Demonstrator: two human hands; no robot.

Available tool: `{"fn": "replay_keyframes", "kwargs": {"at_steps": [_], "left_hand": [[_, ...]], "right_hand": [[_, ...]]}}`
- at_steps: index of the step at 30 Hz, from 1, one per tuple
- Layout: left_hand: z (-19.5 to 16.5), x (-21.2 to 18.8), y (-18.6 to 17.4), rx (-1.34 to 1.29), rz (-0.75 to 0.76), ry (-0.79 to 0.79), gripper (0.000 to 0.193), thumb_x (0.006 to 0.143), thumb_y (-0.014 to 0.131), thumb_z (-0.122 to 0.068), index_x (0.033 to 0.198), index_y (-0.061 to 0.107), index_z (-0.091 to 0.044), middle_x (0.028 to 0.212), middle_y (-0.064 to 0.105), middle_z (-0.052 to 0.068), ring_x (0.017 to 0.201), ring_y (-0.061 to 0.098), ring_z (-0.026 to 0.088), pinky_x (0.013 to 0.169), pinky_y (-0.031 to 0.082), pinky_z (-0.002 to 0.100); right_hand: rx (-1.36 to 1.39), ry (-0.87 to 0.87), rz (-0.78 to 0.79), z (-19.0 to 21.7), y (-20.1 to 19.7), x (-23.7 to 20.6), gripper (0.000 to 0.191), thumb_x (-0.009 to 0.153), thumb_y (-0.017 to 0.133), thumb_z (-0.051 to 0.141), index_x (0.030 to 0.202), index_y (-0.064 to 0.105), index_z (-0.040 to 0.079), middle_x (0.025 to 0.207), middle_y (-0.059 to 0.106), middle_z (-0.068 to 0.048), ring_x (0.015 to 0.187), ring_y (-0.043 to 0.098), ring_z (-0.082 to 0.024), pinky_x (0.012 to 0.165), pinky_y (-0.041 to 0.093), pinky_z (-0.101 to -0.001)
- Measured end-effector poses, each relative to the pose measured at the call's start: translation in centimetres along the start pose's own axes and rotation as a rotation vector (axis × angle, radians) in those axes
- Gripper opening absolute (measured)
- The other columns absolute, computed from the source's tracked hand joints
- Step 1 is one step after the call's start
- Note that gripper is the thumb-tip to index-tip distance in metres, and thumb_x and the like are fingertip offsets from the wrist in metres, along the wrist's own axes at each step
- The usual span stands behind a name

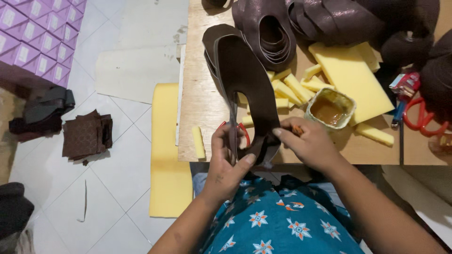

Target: The person applies adhesive to the edges of brown shoe-shaped cutouts using a small brush and then presses yellow foam pieces into the openings. The person repeats this process on multiple cutouts, stacking completed units on the table.

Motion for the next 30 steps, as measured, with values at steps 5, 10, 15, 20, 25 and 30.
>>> {"fn": "replay_keyframes", "kwargs": {"at_steps": [5,10,15,20,25,30], "left_hand": [[-2.8,0.0,0.4,0.824,-0.299,0.647,0.066,0.088,0.075,-0.012,0.139,0.034,0.001,0.129,0.047,0.023,0.12,0.053,0.037,0.104,0.045,0.043],[-1.9,1.9,1.4,0.887,0.086,0.251,0.03,0.092,0.072,-0.014,0.115,0.062,0.001,0.11,0.066,0.021,0.106,0.064,0.042,0.091,0.051,0.048],[4.3,7.3,0.9,0.998,0.315,-0.271,0.028,0.079,0.076,-0.026,0.089,0.072,-0.001,0.091,0.072,0.024,0.09,0.069,0.041,0.081,0.054,0.048],[9.8,10.1,0.0,0.748,0.166,-0.416,0.017,0.081,0.07,-0.02,0.082,0.068,-0.003,0.082,0.072,0.021,0.078,0.072,0.035,0.072,0.057,0.044],[12.7,10.7,0.8,0.5,0.041,-0.56,0.017,0.078,0.071,-0.018,0.076,0.065,-0.002,0.073,0.069,0.014,0.068,0.066,0.023,0.062,0.054,0.039],[11.5,9.6,1.2,0.472,0.064,-0.291,0.014,0.081,0.069,-0.015,0.079,0.065,-0.001,0.073,0.069,0.015,0.071,0.069,0.026,0.067,0.055,0.038]], "right_hand": [[-0.231,-0.269,-0.117,-0.3,-0.4,1.0,0.027,0.091,0.075,0.026,0.1,0.075,0.001,0.093,0.075,-0.012,0.082,0.072,-0.021,0.073,0.055,-0.0299],[-0.256,-0.097,-0.051,-1.8,0.6,2.3,0.03,0.085,0.077,0.031,0.101,0.078,0.006,0.092,0.075,-0.013,0.08,0.073,-0.024,0.072,0.055,-0.0334],[-0.212,-0.023,0.057,-4.3,1.6,3.9,0.032,0.084,0.077,0.032,0.104,0.079,0.007,0.093,0.077,-0.013,0.083,0.074,-0.022,0.077,0.056,-0.0334],[-0.225,0.088,0.05,-7.4,1.6,5.0,0.032,0.088,0.073,0.031,0.108,0.076,0.006,0.09,0.078,-0.013,0.079,0.075,-0.022,0.076,0.056,-0.0343],[-0.117,0.096,-0.029,-8.2,1.4,4.8,0.034,0.087,0.074,0.029,0.11,0.076,0.005,0.09,0.077,-0.01,0.072,0.072,-0.017,0.066,0.056,-0.0316],[-0.051,0.376,0.013,-5.4,0.4,3.1,0.034,0.088,0.071,0.031,0.112,0.077,0.008,0.081,0.076,-0.011,0.06,0.067,-0.016,0.049,0.048,-0.032]]}}
Point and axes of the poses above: each hand's wrist, its own x-axis towards the middle knuckle, its own y-axis out of the palm, z = x × y, the point moved 1 cm from there along x, towards the middle knuckle
